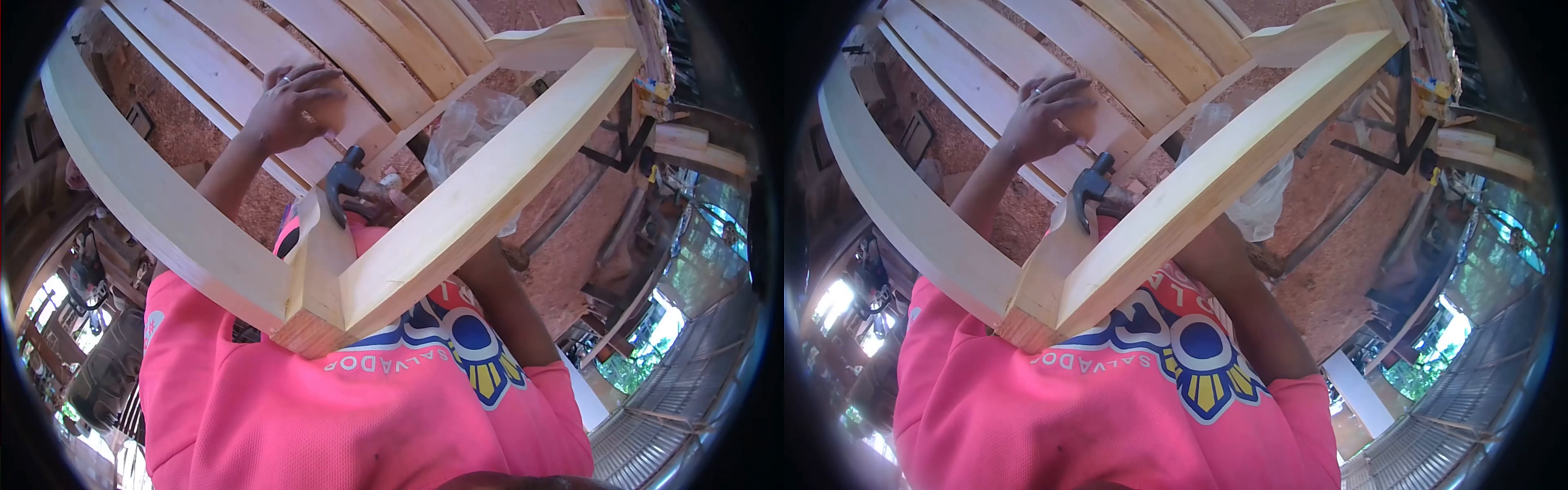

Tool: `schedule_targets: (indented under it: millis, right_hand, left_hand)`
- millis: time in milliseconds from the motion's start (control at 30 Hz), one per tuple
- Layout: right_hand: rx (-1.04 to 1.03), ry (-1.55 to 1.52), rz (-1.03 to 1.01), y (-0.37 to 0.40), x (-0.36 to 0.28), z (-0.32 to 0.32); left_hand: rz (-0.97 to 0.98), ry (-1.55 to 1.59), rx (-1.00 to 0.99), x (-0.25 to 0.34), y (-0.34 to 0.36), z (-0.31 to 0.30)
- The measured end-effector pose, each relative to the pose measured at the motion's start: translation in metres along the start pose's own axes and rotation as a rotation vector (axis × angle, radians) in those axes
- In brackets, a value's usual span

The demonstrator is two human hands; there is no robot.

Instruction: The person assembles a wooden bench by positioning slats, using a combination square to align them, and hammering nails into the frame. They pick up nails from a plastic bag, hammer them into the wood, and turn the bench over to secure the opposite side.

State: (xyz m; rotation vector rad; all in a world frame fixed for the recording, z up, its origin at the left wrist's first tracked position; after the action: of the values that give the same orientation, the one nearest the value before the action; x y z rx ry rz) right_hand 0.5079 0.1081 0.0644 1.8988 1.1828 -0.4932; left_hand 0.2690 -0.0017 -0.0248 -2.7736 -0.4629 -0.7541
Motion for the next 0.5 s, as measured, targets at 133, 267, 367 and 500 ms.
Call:
schedule_targets:
  millis: [133,267,367,500]
  right_hand:
    - [0.028,0.042,-0.081,-0.0005,0.0078,0.0090]
    - [0.015,-0.030,-0.099,-0.0032,-0.0009,0.0031]
    - [0.006,-0.096,-0.104,-0.0051,-0.0009,0.0013]
    - [0.127,-0.041,-0.231,0.0026,0.0082,0.0034]
  left_hand:
    - [-0.007,0.015,-0.003,-0.0014,-0.0004,0.0005]
    - [-0.014,0.012,-0.010,-0.0006,-0.0003,0.0004]
    - [-0.012,0.021,-0.006,0.0001,-0.0004,-0.0013]
    - [-0.013,0.017,0.001,0.0003,0.0005,-0.0009]
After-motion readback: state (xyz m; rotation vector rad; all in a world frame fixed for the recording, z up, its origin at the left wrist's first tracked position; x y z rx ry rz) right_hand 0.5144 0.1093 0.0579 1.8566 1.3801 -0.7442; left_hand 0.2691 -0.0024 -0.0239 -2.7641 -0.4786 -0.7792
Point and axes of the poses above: each hand's wrist, its own y-axis away from the middle knuckle, its own z-axis out of the palm, x = y × z, the point moved 9 cm from there along -y, towards the middle knuckle
